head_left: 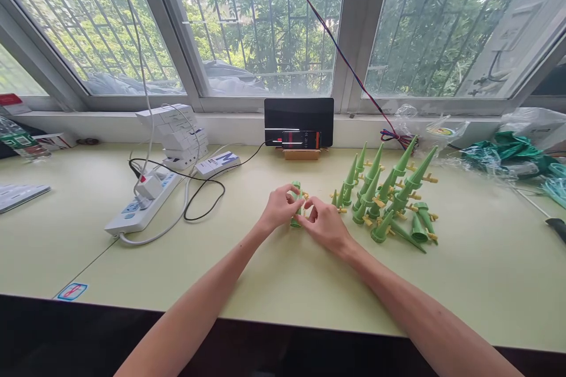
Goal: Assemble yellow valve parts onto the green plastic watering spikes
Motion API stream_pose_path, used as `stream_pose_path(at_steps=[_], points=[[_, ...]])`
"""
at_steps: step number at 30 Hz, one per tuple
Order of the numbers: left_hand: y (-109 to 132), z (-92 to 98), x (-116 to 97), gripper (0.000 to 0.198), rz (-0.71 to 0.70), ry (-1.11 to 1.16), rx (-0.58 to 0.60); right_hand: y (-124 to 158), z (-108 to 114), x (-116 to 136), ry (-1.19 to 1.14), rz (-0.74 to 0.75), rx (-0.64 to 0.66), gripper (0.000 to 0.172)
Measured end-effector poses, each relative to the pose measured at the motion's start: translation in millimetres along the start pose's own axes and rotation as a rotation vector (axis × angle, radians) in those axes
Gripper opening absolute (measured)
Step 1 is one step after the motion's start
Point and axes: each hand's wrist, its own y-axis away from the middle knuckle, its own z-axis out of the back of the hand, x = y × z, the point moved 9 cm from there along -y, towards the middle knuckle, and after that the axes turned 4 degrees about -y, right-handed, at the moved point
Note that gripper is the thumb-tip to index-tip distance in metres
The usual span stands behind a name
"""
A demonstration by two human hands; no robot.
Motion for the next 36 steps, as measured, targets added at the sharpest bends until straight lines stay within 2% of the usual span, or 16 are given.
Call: stream_pose_path(at_steps=[8,18,23,36], points=[[1,-1.0,-6,0.023,-0.034,-0.047,-0.024,2,-6,2,0.053,-0.004,0.072,0.025],[1,-2.6,-7,0.021,-0.088,-0.028,-0.045,2,-7,0,0.078,-0.051,0.081,0.027],[2,-6.1,-9,0.017,-0.100,-0.016,-0.017,1,-8,-4,0.081,-0.066,0.066,0.023],[5,-13.8,-14,0.015,-0.176,-0.111,0.040,2,-1,-6,0.114,-0.082,0.003,0.030]])
